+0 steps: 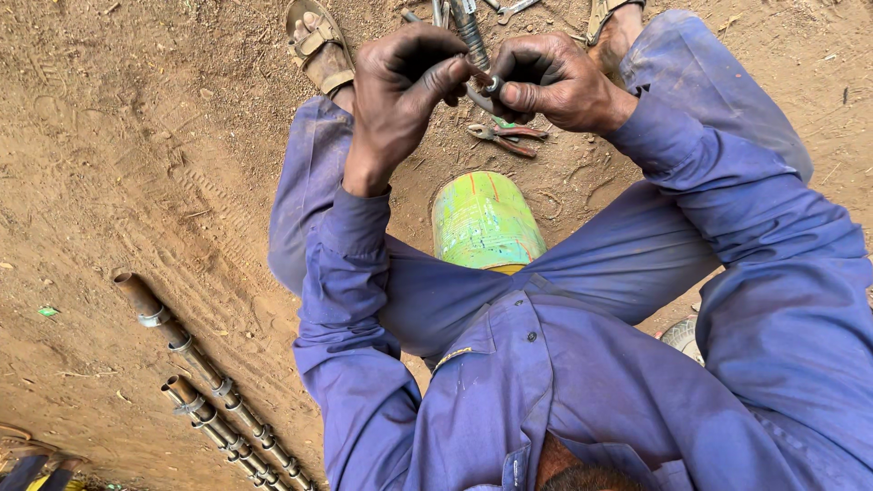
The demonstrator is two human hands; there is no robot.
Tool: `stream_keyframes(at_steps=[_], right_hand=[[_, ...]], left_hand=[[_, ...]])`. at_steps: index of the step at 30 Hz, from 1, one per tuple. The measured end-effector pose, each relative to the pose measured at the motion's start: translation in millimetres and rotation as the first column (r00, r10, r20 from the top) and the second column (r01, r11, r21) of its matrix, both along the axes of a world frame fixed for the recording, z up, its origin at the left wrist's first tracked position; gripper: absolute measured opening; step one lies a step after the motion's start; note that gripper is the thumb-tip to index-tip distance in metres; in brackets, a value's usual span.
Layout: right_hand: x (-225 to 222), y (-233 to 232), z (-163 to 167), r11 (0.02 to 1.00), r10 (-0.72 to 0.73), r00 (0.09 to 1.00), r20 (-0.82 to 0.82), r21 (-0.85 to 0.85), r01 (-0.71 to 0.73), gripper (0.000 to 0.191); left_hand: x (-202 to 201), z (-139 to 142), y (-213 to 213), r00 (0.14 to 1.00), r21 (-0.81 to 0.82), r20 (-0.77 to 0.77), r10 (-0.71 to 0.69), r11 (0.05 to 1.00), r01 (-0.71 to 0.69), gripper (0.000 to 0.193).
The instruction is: The person sits on the ground and strips the insulation from a copper wire using pliers. They repeatedly pull the insulation off the wire and use the pliers to cut and remove the remaining insulation.
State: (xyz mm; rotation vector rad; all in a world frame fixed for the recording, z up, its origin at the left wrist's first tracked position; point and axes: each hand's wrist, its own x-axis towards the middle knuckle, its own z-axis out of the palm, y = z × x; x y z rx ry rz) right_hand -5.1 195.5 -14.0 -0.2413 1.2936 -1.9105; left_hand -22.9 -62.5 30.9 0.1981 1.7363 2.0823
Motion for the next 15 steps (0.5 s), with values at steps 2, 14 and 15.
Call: stream_keyframes(at_steps=[2, 14, 15], right_hand=[[1, 0, 0, 1.0, -0.001, 1.0, -0.001, 0.01, 0.001, 0.034], [7, 21, -2, 0.999, -0.019, 0.994, 0.106, 0.029, 0.016, 0.036], [7, 22, -2, 1.0, -0.024, 0.994, 0.111, 0.011, 0.023, 0.037]], left_hand=[[2, -1, 2, 0.991, 0.017, 0.131, 0.041, 0.999, -0.043, 0.017], [10, -22, 4, 0.979, -0.075, -0.206, -0.007, 0.997, -0.008, 0.009], [13, -24, 8, 0.985, -0.018, -0.171, 0.027, 0.999, -0.03, 0.011]])
